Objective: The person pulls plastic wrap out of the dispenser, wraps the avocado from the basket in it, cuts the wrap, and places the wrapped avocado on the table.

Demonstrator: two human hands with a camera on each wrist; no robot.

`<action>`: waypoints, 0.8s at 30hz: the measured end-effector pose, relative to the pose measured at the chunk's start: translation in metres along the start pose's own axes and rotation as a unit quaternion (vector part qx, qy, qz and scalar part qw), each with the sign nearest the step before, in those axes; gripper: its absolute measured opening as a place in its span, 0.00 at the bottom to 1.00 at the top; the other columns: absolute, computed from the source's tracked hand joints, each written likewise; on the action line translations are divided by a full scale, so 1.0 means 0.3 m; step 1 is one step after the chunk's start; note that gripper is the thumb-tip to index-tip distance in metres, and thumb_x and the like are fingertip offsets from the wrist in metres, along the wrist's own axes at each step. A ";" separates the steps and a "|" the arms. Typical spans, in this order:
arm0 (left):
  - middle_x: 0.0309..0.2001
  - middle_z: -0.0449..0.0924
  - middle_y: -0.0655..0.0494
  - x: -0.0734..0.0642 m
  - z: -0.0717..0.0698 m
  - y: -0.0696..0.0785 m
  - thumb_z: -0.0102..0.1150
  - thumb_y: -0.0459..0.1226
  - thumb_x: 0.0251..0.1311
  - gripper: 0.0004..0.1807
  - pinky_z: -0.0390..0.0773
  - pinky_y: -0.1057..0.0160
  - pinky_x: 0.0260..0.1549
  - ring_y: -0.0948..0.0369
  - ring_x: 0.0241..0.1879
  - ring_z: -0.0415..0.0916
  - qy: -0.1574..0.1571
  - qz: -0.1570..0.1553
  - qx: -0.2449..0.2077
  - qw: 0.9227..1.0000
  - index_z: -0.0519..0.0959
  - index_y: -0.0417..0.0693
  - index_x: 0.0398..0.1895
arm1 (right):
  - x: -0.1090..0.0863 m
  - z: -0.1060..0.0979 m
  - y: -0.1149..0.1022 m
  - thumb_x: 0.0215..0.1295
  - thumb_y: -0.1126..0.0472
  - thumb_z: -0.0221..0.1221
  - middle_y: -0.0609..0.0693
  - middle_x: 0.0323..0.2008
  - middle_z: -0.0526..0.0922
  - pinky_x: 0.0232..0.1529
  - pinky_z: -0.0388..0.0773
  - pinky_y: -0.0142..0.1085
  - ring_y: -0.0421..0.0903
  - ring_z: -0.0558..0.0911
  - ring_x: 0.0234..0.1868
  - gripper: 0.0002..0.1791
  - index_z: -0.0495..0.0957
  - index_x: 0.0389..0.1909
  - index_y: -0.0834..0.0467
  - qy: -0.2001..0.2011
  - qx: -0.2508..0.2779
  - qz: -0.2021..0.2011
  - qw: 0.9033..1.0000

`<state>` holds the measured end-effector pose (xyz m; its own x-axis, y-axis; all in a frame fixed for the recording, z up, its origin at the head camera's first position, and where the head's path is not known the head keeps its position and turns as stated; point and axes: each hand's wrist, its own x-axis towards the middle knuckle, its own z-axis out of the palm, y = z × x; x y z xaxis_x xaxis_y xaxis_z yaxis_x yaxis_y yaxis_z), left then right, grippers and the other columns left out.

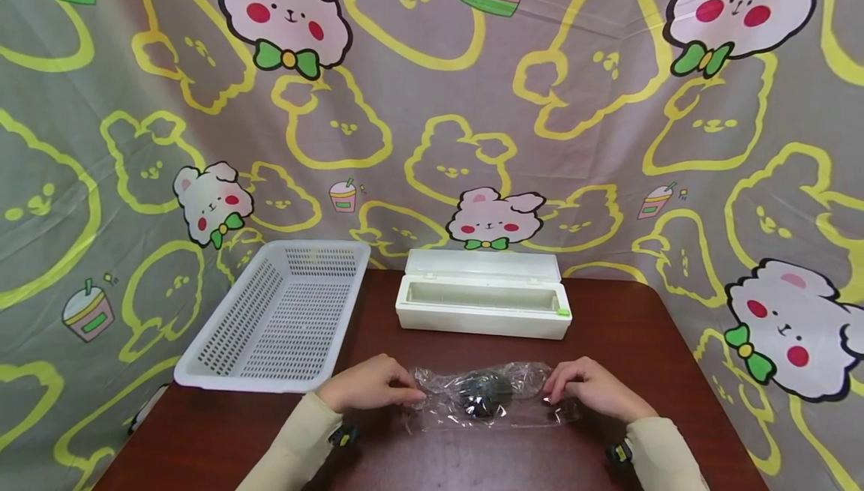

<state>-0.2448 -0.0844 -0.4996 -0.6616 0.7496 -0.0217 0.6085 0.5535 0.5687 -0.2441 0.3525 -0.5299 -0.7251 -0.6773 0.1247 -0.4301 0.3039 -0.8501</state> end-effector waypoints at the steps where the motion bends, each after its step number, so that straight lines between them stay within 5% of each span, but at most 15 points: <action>1: 0.28 0.86 0.70 0.001 0.003 -0.004 0.61 0.52 0.71 0.17 0.75 0.78 0.31 0.79 0.24 0.72 0.002 0.004 0.006 1.000 0.92 0.53 0.36 | 0.001 0.001 0.001 0.64 0.81 0.49 0.61 0.41 0.88 0.42 0.83 0.33 0.44 0.86 0.45 0.21 0.88 0.31 0.60 0.001 -0.003 0.004 1.000; 7: 0.40 0.90 0.69 0.007 0.011 -0.018 0.63 0.49 0.71 0.12 0.78 0.77 0.40 0.79 0.37 0.81 0.013 0.002 0.030 0.999 0.92 0.56 0.42 | 0.007 0.004 0.012 0.65 0.81 0.48 0.64 0.43 0.88 0.42 0.86 0.35 0.41 0.87 0.45 0.20 0.88 0.37 0.63 -0.001 0.018 0.022 1.000; 24: 0.38 0.89 0.73 0.019 0.025 -0.037 0.70 0.47 0.65 0.06 0.80 0.72 0.46 0.75 0.41 0.82 0.067 -0.050 0.037 0.996 0.92 0.61 0.39 | 0.016 0.009 0.007 0.72 0.68 0.59 0.53 0.42 0.90 0.41 0.83 0.32 0.39 0.86 0.43 0.10 0.89 0.43 0.59 0.003 -0.029 0.068 0.997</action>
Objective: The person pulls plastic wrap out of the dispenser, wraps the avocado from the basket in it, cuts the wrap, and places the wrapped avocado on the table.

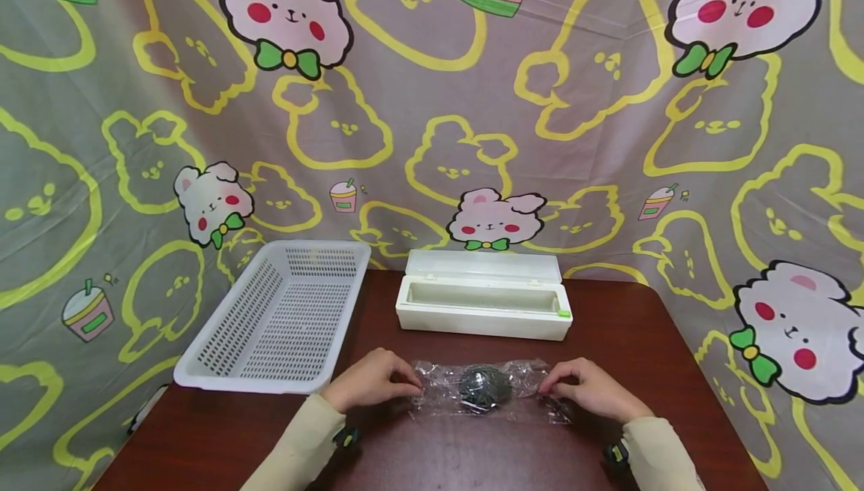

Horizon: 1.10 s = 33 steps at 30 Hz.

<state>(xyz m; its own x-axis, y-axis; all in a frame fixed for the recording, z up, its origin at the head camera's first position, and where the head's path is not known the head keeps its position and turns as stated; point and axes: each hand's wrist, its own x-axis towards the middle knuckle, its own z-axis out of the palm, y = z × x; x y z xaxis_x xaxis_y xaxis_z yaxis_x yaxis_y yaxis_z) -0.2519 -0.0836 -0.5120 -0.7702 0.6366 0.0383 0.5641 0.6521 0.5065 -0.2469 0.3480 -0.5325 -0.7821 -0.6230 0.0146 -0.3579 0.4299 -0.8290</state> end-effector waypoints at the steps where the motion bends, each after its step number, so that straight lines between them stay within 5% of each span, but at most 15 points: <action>1: 0.38 0.89 0.73 0.001 0.002 -0.001 0.71 0.47 0.64 0.06 0.81 0.71 0.46 0.74 0.41 0.83 0.003 0.002 0.004 1.000 0.92 0.60 0.39 | 0.001 0.001 0.001 0.72 0.67 0.59 0.53 0.42 0.90 0.41 0.83 0.31 0.39 0.86 0.43 0.09 0.89 0.43 0.59 0.000 -0.005 0.000 1.000; 9: 0.41 0.90 0.72 -0.004 0.006 -0.006 0.71 0.49 0.63 0.07 0.79 0.72 0.35 0.76 0.34 0.81 0.025 -0.004 0.027 0.999 0.92 0.65 0.42 | 0.000 0.003 -0.010 0.73 0.61 0.62 0.47 0.42 0.90 0.45 0.80 0.32 0.34 0.83 0.44 0.08 0.89 0.44 0.52 0.018 -0.056 0.019 0.998; 14: 0.33 0.87 0.74 -0.006 0.002 0.003 0.74 0.48 0.60 0.05 0.73 0.74 0.29 0.77 0.30 0.77 0.072 0.002 0.033 0.997 0.93 0.65 0.38 | 0.005 0.008 -0.040 0.70 0.60 0.66 0.41 0.39 0.88 0.45 0.80 0.35 0.31 0.81 0.42 0.05 0.88 0.40 0.47 0.115 -0.127 0.032 0.985; 19: 0.27 0.76 0.69 -0.004 0.003 0.024 0.78 0.47 0.54 0.05 0.65 0.73 0.24 0.73 0.24 0.67 0.137 0.007 0.064 0.988 0.91 0.62 0.31 | 0.022 0.032 -0.075 0.65 0.66 0.69 0.39 0.39 0.87 0.45 0.81 0.37 0.31 0.81 0.42 0.09 0.88 0.42 0.49 0.209 -0.145 0.015 0.967; 23: 0.33 0.78 0.63 0.008 0.006 0.047 0.77 0.47 0.56 0.10 0.74 0.70 0.32 0.69 0.32 0.72 0.157 0.019 0.058 0.986 0.85 0.58 0.37 | 0.047 0.057 -0.095 0.63 0.69 0.70 0.43 0.42 0.86 0.42 0.82 0.32 0.33 0.82 0.43 0.16 0.87 0.48 0.49 0.247 -0.144 -0.033 0.958; 27: 0.49 0.83 0.59 0.036 0.022 0.076 0.75 0.47 0.60 0.20 0.80 0.61 0.52 0.61 0.51 0.78 0.142 0.040 0.061 0.987 0.82 0.56 0.53 | 0.084 0.085 -0.124 0.59 0.69 0.73 0.44 0.45 0.85 0.44 0.79 0.30 0.39 0.82 0.45 0.22 0.86 0.51 0.46 0.259 -0.178 -0.079 0.946; 30: 0.59 0.81 0.60 0.061 0.044 0.102 0.73 0.50 0.61 0.29 0.77 0.55 0.62 0.59 0.61 0.76 0.120 0.045 0.082 0.988 0.78 0.56 0.65 | 0.111 0.109 -0.150 0.60 0.64 0.74 0.41 0.49 0.84 0.49 0.81 0.37 0.39 0.81 0.50 0.24 0.84 0.56 0.43 0.231 -0.201 -0.090 0.948; 33: 0.65 0.78 0.59 0.082 0.066 0.130 0.71 0.55 0.62 0.36 0.75 0.52 0.66 0.57 0.65 0.75 0.094 0.044 0.097 0.990 0.74 0.55 0.71 | 0.135 0.138 -0.166 0.63 0.55 0.73 0.39 0.55 0.82 0.52 0.83 0.43 0.38 0.81 0.55 0.24 0.82 0.60 0.42 0.179 -0.199 -0.081 0.960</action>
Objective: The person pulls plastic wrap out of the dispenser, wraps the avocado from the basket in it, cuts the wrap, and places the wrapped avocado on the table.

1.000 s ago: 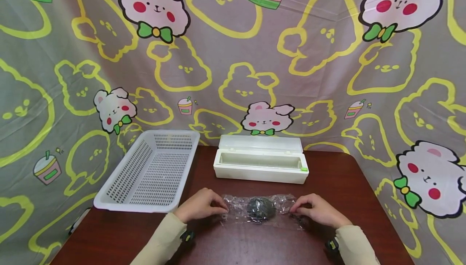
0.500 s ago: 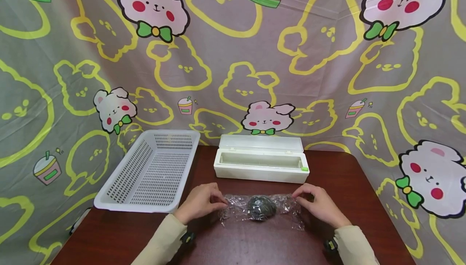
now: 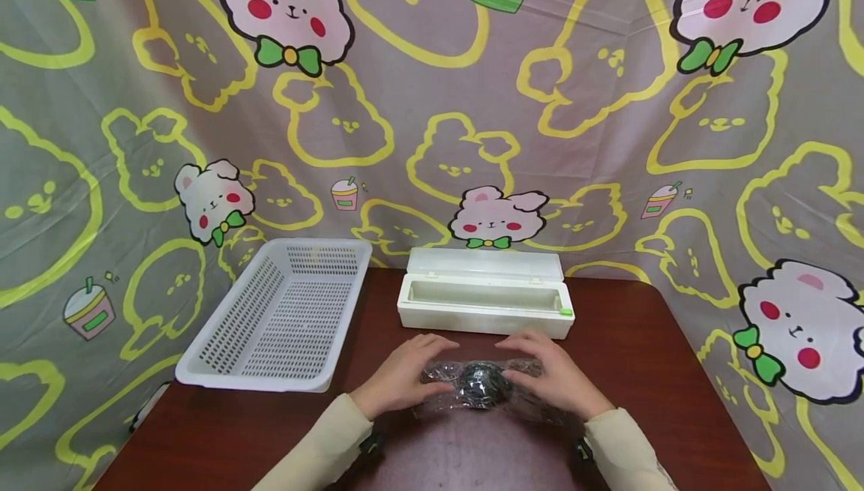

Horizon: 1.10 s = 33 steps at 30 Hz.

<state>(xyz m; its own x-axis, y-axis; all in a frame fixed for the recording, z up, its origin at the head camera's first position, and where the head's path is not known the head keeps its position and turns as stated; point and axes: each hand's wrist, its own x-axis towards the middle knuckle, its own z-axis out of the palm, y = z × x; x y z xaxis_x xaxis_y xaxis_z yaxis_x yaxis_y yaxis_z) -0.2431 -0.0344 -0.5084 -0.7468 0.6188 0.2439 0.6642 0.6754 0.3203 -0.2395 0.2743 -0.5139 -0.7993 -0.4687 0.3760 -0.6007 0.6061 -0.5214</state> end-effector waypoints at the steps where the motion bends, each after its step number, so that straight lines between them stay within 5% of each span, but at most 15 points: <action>1: 0.66 0.77 0.59 0.007 0.006 0.010 0.70 0.56 0.61 0.38 0.75 0.51 0.66 0.57 0.66 0.75 -0.007 0.001 0.002 1.000 0.72 0.55 0.72 | 0.005 0.010 -0.006 0.64 0.52 0.72 0.39 0.56 0.81 0.54 0.83 0.44 0.39 0.81 0.56 0.25 0.81 0.62 0.42 -0.018 0.003 0.000 1.000; 11: 0.68 0.77 0.57 0.053 0.073 0.055 0.66 0.63 0.62 0.44 0.75 0.53 0.66 0.59 0.66 0.75 -0.041 0.010 0.039 0.998 0.69 0.51 0.75 | 0.029 0.089 -0.022 0.65 0.40 0.69 0.39 0.56 0.80 0.55 0.82 0.40 0.38 0.81 0.55 0.31 0.79 0.66 0.48 -0.106 0.001 0.006 0.994; 33: 0.62 0.82 0.58 0.067 0.116 0.043 0.69 0.53 0.64 0.35 0.77 0.59 0.63 0.63 0.61 0.78 -0.033 0.017 0.042 0.998 0.74 0.52 0.71 | 0.025 0.116 -0.003 0.58 0.46 0.75 0.41 0.52 0.81 0.52 0.82 0.40 0.39 0.81 0.51 0.34 0.78 0.66 0.46 -0.097 -0.016 0.006 0.995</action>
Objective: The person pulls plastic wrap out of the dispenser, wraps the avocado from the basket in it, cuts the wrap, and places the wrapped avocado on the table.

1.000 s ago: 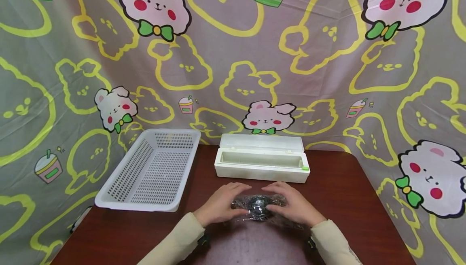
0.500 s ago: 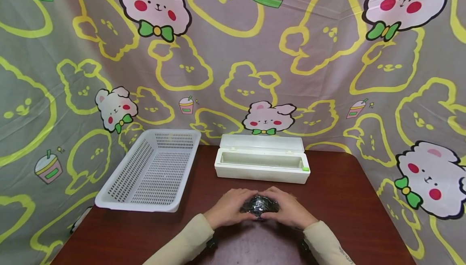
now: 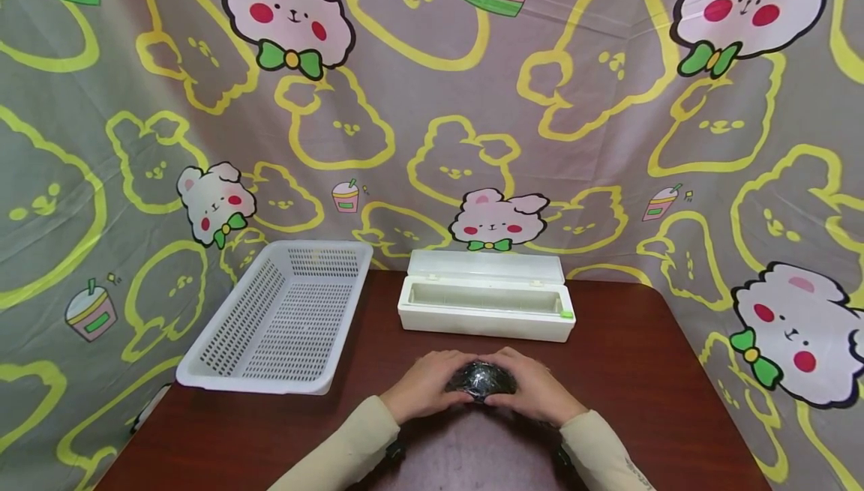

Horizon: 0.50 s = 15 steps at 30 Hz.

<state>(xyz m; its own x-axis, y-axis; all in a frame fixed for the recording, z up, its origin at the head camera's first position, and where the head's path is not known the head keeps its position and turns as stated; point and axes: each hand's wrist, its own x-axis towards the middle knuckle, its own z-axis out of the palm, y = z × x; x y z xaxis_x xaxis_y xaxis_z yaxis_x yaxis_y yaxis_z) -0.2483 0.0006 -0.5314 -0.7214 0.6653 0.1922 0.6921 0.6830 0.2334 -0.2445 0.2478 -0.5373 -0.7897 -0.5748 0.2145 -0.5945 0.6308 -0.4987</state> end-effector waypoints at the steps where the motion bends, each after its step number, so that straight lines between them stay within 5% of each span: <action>1: 0.62 0.82 0.58 0.001 0.002 -0.001 0.70 0.53 0.64 0.35 0.77 0.59 0.62 0.63 0.61 0.78 0.001 0.000 -0.002 1.000 0.74 0.52 0.71 | 0.000 0.000 0.002 0.59 0.46 0.75 0.41 0.52 0.81 0.52 0.82 0.40 0.39 0.81 0.51 0.34 0.78 0.66 0.47 0.000 0.002 0.001 1.000; 15: 0.61 0.83 0.58 0.008 0.008 -0.010 0.71 0.51 0.63 0.33 0.80 0.61 0.58 0.61 0.58 0.81 0.000 -0.007 -0.024 1.000 0.76 0.51 0.69 | 0.005 0.004 0.010 0.60 0.43 0.73 0.41 0.50 0.82 0.52 0.82 0.40 0.39 0.81 0.50 0.35 0.78 0.66 0.50 0.002 0.004 0.006 1.000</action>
<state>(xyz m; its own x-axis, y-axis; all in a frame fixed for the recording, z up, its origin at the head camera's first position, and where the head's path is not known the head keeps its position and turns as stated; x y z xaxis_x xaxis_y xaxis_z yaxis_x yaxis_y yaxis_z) -0.2521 0.0008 -0.5339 -0.7310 0.6557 0.1892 0.6801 0.6770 0.2812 -0.2474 0.2481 -0.5396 -0.7974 -0.5652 0.2116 -0.5837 0.6333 -0.5082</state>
